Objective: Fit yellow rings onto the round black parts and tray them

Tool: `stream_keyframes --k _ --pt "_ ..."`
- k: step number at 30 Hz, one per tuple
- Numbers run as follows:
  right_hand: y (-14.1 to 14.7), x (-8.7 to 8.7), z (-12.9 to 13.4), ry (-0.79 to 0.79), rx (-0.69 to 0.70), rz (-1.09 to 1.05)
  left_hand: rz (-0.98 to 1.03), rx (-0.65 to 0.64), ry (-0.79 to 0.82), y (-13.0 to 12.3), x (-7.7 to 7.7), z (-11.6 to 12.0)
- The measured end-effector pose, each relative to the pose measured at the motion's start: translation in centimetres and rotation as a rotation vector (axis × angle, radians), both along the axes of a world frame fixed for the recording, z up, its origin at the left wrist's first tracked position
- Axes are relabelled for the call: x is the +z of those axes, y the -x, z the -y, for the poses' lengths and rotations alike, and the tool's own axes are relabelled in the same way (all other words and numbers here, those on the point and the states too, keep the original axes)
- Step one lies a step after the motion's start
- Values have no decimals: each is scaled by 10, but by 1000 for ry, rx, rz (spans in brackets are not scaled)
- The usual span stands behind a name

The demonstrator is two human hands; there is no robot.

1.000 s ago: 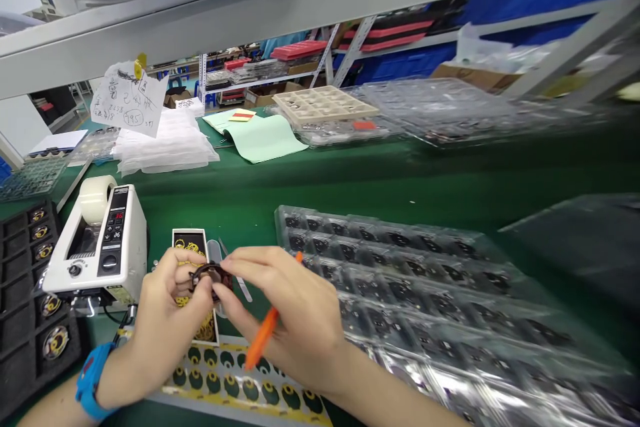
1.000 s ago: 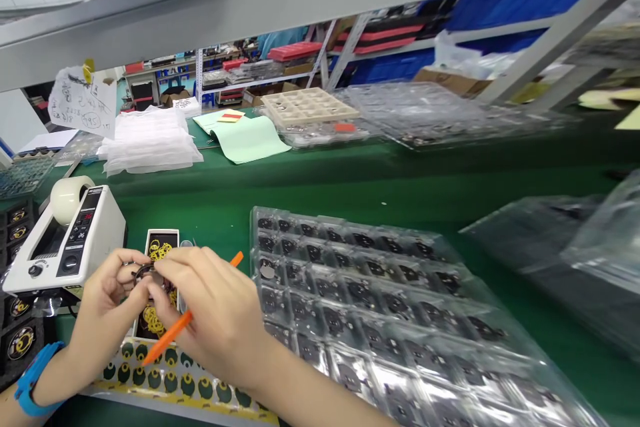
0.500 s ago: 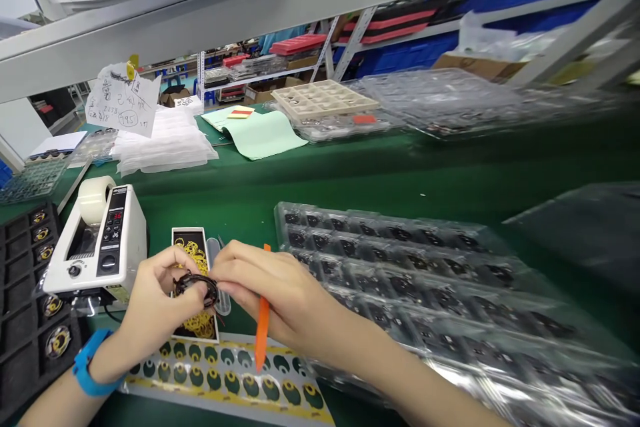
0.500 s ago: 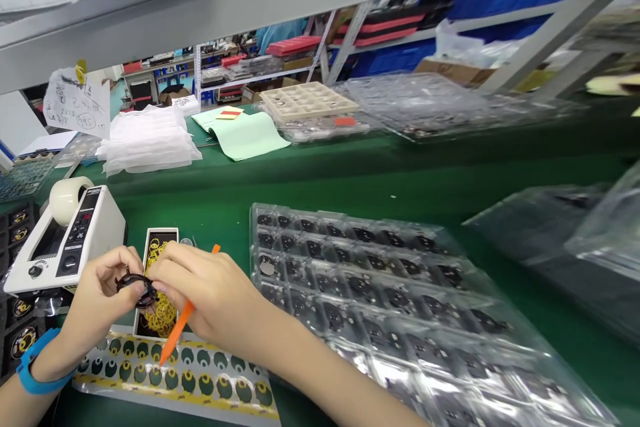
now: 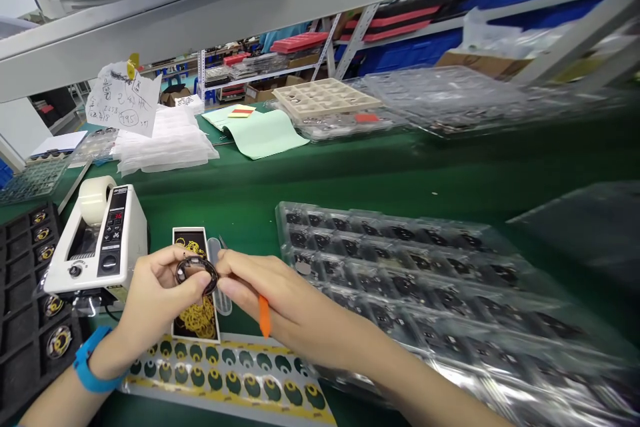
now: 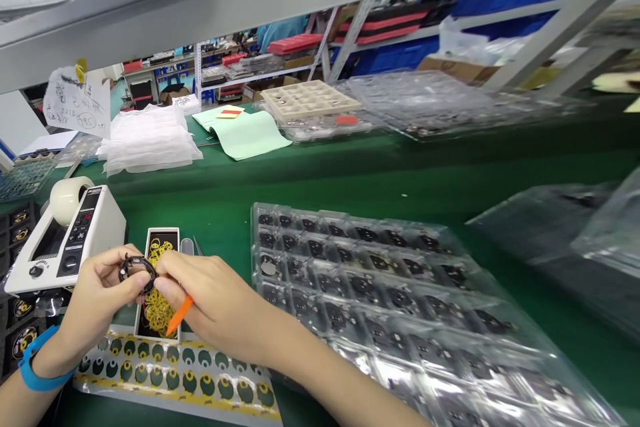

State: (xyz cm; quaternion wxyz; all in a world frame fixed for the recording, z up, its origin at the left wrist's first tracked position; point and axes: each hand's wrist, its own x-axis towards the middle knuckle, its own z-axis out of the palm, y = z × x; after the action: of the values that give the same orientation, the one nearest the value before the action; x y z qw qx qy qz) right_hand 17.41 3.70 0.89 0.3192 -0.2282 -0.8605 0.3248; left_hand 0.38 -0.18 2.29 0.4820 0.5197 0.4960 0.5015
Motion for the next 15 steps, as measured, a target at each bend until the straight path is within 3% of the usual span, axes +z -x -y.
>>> stream_keyframes --k 4,7,9,12,15 --pt "5 -6 -2 260 3 -136 44 -21 10 2 -3 -2" --pt "10 -10 -6 463 -10 -244 -28 9 -55 3 -9 -5" --pt "12 -11 -7 548 -56 -272 -217 75 -248 5 -18 -8" --pt "14 -11 -4 696 -52 -319 -643 158 -662 10 -35 -12" --pt "18 -12 4 851 3 -386 -856 133 -781 14 -46 -11"
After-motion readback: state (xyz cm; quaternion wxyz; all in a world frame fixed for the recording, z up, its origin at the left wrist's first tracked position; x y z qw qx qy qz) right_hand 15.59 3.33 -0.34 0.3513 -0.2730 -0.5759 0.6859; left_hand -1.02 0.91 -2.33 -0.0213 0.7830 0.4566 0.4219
